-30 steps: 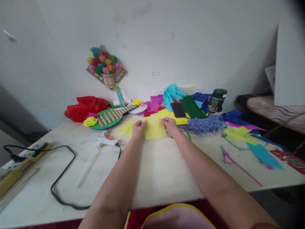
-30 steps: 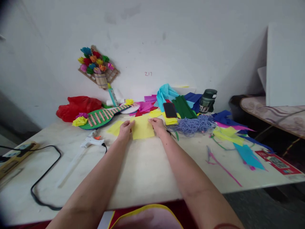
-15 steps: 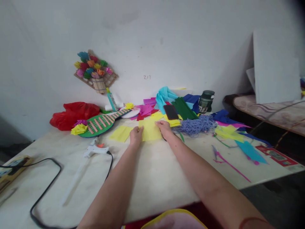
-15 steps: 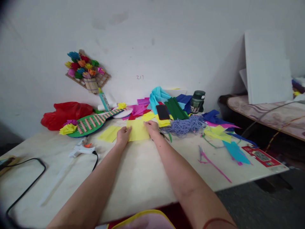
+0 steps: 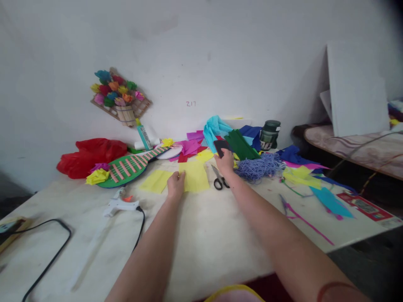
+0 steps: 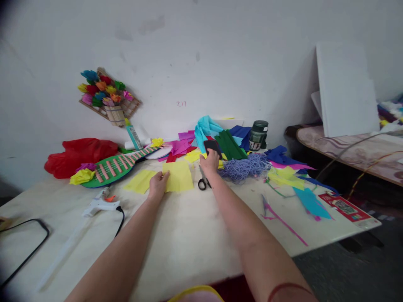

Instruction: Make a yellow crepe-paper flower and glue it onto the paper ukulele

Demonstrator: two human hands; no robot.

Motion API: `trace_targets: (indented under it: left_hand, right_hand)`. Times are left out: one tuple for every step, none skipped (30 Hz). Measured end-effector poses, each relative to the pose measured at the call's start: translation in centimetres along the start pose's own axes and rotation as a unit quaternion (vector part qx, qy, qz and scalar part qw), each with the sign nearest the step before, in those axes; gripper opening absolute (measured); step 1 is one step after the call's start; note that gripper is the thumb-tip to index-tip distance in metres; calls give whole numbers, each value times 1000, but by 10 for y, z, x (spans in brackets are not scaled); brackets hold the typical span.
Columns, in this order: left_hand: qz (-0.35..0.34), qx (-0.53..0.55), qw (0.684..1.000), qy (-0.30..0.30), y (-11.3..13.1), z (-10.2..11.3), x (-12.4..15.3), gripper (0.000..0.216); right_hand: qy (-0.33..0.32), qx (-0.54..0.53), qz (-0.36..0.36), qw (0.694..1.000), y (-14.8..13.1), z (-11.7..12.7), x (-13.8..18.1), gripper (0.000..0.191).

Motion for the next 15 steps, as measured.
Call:
trace_targets:
  left_hand:
    - [-3, -11, 1000, 5, 1, 1, 0, 37]
    - [-6, -19, 1000, 7, 1, 1, -1, 37]
    - [-7, -23, 1000, 8, 1, 0, -1, 37]
    - [-5, -21, 1000, 4, 0, -1, -2, 36]
    - [-4, -19, 1000, 0, -1, -2, -3, 36]
    - [-3, -17, 1000, -3, -2, -3, -3, 36]
    - [-3, -17, 1000, -6, -2, -4, -4, 36]
    - [-4, -19, 1000, -8, -3, -5, -5, 36]
    - [-5, -21, 1000, -9, -3, -6, -5, 36]
    - [-6, -24, 1000, -11, -3, -7, -6, 37]
    - [-6, -25, 1000, -12, -4, -7, -6, 37]
    - [-6, -26, 1000, -13, -4, -8, -7, 37]
    - [-6, -25, 1000, -13, -4, -8, -7, 37]
    - [-5, -24, 1000, -13, -5, -9, -7, 37]
    - [-4, -22, 1000, -13, -5, -10, -8, 37]
  right_hand:
    - [-3, 38, -2, 999, 4, 2, -8, 53]
    - [-13, 72, -8, 997, 9, 2, -15, 59]
    - [-23, 102, -13, 994, 14, 1, -21, 65]
    - [-34, 127, -17, 991, 18, -1, -27, 69]
    - [-46, 149, -20, 988, 22, -4, -31, 72]
    - [-58, 168, -22, 984, 24, -8, -35, 75]
    - [-71, 184, -24, 980, 27, -12, -38, 77]
    - [-84, 198, -25, 976, 29, -17, -40, 80]
    - [-97, 210, -27, 972, 30, -22, -42, 82]
    - [-109, 220, -29, 969, 31, -26, -44, 83]
    - [-119, 229, -31, 966, 32, -30, -46, 83]
    - [-126, 236, -33, 963, 32, -34, -48, 83]
    - [-130, 244, -33, 960, 32, -36, -50, 83]
    - [-133, 251, -34, 958, 32, -39, -52, 83]
    - [-134, 259, -33, 956, 31, -41, -54, 83]
Point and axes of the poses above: each hand's wrist, its own x-axis away from the middle knuckle, its own z-axis out of the back of the hand, y = z × x, the point moved 9 cm from there along -x, towards the middle knuckle, and after that the axes turned 14 degrees about x, right-handed, at the moved point
